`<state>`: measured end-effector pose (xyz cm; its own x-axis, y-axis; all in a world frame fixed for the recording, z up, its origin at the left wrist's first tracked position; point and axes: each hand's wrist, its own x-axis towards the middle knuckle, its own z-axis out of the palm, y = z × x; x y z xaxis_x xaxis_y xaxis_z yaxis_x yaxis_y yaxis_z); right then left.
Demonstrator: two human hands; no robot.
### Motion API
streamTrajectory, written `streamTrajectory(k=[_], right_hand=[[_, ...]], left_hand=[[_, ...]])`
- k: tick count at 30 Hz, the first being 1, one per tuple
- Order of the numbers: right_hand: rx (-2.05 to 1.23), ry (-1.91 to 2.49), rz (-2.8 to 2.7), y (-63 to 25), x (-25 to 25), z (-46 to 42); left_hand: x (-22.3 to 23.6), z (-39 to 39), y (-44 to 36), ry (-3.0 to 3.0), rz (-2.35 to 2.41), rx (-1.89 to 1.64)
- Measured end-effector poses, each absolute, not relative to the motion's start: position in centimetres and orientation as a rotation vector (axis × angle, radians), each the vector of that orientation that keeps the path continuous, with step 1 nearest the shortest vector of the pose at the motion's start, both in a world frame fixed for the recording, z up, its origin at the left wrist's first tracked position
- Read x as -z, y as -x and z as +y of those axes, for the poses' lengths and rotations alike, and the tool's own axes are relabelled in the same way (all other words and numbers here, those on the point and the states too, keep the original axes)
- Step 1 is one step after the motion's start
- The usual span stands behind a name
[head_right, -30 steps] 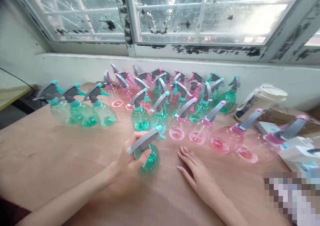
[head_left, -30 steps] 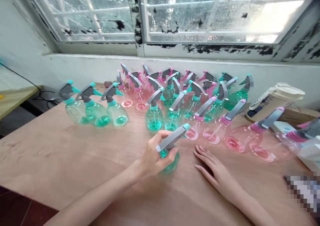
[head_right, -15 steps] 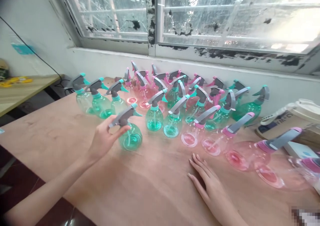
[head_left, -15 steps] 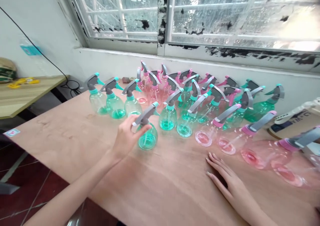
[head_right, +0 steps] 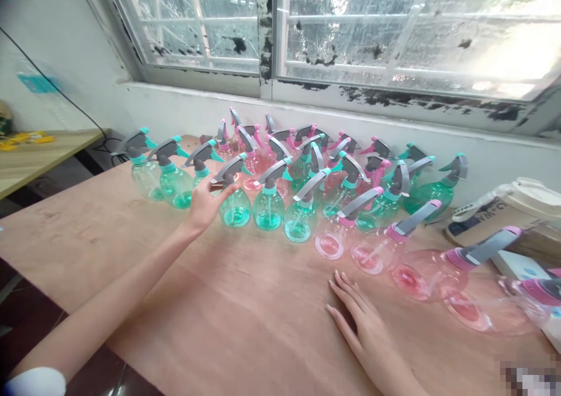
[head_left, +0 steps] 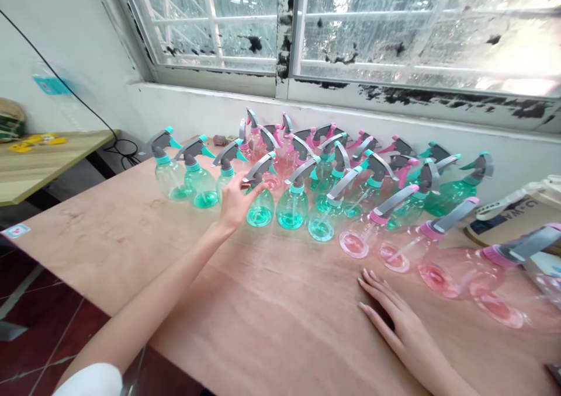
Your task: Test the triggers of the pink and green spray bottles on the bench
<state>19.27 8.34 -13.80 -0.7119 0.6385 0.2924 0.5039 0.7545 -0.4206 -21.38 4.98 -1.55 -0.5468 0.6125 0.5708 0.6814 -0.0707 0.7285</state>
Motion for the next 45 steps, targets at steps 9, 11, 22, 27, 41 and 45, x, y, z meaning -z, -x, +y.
streamTrajectory(k=[9,11,22,27,41,45], right_hand=[[-0.448,0.875,-2.499,-19.5,14.6,8.4],[-0.444,0.871,-2.503,-19.5,14.6,8.4],[-0.418,0.863,-2.521,-19.6,14.9,8.5],[-0.434,0.878,-2.519,-19.5,14.7,8.5],[-0.467,0.856,-2.561,-18.4,12.5,8.3],[-0.501,0.835,-2.528,-18.3,12.1,8.2]], left_hand=[[1.4,6.3,22.8,1.49,-2.127,1.667],[1.2,6.3,22.7,1.491,-2.136,1.666],[2.5,0.0,20.6,1.348,-1.983,1.779],[3.4,-0.8,17.6,1.406,-1.987,1.909],[3.1,7.1,15.0,1.699,-2.221,1.503],[3.2,2.9,15.3,1.712,-2.255,1.458]])
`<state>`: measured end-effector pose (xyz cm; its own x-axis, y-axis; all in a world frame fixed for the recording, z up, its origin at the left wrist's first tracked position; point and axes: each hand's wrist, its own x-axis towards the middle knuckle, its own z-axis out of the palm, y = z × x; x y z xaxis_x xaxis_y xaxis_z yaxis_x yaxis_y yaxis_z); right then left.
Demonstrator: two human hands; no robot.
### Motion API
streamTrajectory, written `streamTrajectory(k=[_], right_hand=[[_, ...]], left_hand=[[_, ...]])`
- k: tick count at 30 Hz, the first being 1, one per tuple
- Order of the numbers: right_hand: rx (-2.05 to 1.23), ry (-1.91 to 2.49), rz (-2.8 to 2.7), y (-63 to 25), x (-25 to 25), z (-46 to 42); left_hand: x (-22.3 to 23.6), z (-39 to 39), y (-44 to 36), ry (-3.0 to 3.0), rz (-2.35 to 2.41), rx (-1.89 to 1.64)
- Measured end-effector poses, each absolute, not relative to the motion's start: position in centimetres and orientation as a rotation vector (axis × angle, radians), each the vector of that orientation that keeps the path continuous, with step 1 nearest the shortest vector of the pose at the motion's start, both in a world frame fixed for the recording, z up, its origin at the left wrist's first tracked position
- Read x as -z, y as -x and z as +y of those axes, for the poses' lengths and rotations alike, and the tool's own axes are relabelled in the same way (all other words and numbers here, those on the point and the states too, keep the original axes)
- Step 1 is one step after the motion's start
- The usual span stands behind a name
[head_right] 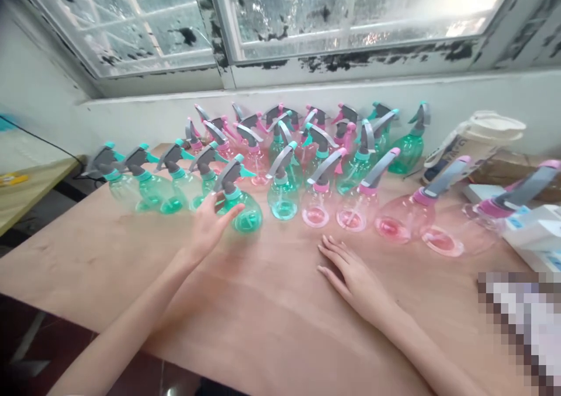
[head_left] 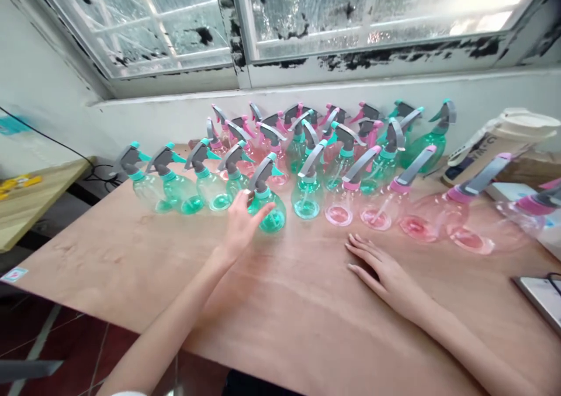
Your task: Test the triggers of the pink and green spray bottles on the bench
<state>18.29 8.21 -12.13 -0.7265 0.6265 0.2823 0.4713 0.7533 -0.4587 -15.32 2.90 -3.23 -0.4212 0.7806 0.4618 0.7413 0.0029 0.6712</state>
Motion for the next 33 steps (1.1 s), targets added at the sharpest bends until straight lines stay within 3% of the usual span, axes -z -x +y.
streamTrajectory(k=[11,19,33], right_hand=[[-0.55,0.866,-2.514,-18.3,11.3,8.1],[-0.531,0.872,-2.528,-18.3,11.3,8.1],[-0.545,0.874,-2.522,-18.2,11.0,8.0]], left_hand=[[3.1,-4.9,8.6,-1.861,2.058,-1.309],[3.7,-3.4,6.8,-1.77,1.756,-1.37],[-0.6,1.4,6.4,-1.792,1.265,-1.204]])
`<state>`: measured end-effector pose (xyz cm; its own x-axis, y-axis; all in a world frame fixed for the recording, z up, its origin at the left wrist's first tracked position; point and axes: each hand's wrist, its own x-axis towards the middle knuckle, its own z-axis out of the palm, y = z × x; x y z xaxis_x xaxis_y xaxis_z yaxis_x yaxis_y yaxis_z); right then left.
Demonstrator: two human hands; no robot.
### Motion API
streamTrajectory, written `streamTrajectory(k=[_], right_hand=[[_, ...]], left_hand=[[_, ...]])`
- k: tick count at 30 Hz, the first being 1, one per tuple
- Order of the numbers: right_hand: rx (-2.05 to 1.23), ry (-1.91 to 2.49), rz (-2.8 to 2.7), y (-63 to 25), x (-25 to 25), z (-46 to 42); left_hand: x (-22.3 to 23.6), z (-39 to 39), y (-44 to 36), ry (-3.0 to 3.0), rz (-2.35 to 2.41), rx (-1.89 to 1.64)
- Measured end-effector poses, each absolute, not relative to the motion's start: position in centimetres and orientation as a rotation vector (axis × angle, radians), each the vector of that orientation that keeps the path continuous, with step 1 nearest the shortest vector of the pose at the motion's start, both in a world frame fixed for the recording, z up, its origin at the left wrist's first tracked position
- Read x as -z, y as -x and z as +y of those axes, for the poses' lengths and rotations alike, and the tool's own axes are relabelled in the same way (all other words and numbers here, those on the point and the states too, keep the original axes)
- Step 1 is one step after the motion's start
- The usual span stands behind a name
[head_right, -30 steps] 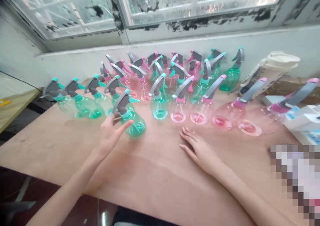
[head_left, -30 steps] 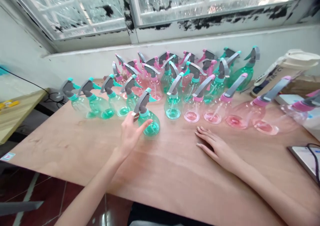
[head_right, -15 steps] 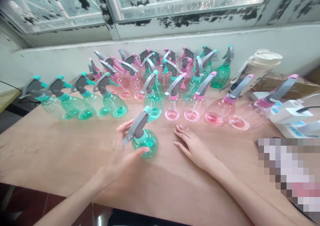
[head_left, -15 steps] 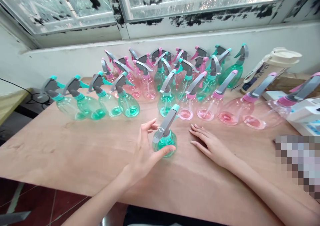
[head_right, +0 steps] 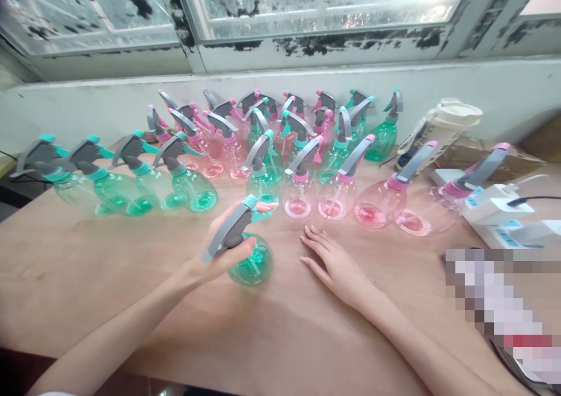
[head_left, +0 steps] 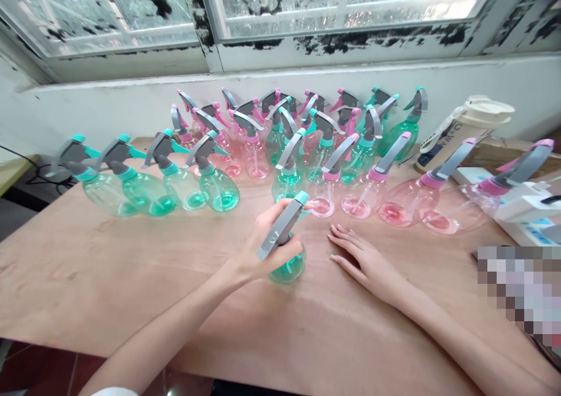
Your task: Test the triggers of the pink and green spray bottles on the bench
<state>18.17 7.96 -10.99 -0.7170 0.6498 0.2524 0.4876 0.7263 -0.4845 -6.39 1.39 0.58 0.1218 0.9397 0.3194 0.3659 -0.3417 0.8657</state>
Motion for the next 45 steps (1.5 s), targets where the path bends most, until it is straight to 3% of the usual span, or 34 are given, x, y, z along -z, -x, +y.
streamTrajectory(k=[20,45], right_hand=[[-0.574,0.892,-2.51,-18.2,11.0,7.9],[-0.603,0.887,-2.511,-18.4,11.1,7.9]], left_hand=[[-0.4,3.2,6.8,-1.853,1.454,-1.36],[1.1,4.1,7.5,-1.962,1.332,-1.239]])
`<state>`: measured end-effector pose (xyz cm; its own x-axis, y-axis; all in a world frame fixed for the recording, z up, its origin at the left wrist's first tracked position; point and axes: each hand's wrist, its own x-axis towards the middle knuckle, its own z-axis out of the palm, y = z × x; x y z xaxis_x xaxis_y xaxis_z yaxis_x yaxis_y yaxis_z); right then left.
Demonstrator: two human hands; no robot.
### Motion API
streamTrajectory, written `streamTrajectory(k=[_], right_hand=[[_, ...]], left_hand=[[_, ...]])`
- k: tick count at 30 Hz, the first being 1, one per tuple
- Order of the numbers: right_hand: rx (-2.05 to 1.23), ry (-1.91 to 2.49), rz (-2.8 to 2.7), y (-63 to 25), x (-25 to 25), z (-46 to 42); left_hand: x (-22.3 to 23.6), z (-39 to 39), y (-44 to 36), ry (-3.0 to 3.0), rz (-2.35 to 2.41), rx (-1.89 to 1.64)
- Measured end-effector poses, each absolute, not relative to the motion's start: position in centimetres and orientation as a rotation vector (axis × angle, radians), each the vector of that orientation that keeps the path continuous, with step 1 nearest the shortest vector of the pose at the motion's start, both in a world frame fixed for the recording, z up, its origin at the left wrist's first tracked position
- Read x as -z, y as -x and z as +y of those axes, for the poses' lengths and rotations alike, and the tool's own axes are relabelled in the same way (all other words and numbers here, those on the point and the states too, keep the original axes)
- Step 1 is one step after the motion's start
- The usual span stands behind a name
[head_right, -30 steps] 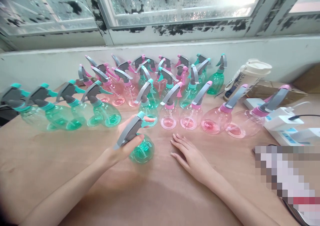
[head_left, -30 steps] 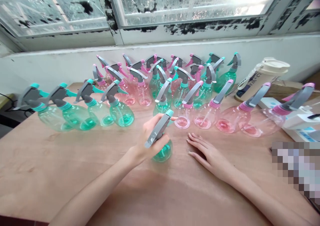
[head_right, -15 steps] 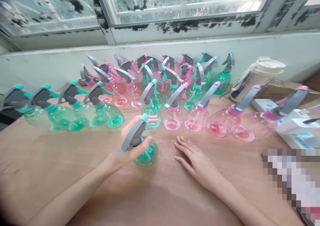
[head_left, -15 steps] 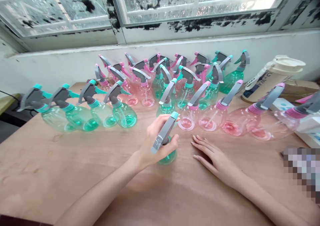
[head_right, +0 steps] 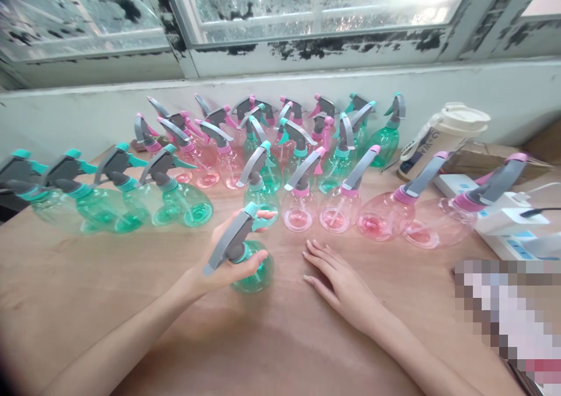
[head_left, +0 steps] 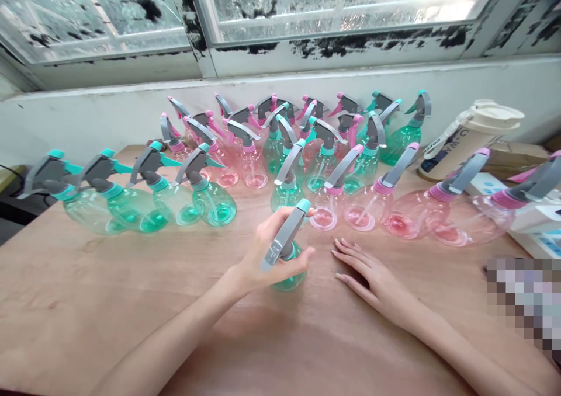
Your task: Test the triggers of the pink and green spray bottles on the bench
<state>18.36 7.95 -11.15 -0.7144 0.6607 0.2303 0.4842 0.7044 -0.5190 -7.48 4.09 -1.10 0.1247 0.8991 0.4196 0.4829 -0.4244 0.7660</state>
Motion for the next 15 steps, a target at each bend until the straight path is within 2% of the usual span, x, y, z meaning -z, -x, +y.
streamTrajectory(k=[15], right_hand=[[-0.599,0.871,-2.504,-18.63,11.55,8.15]], left_hand=[[1.42,4.24,7.81,-2.01,1.277,-1.218]])
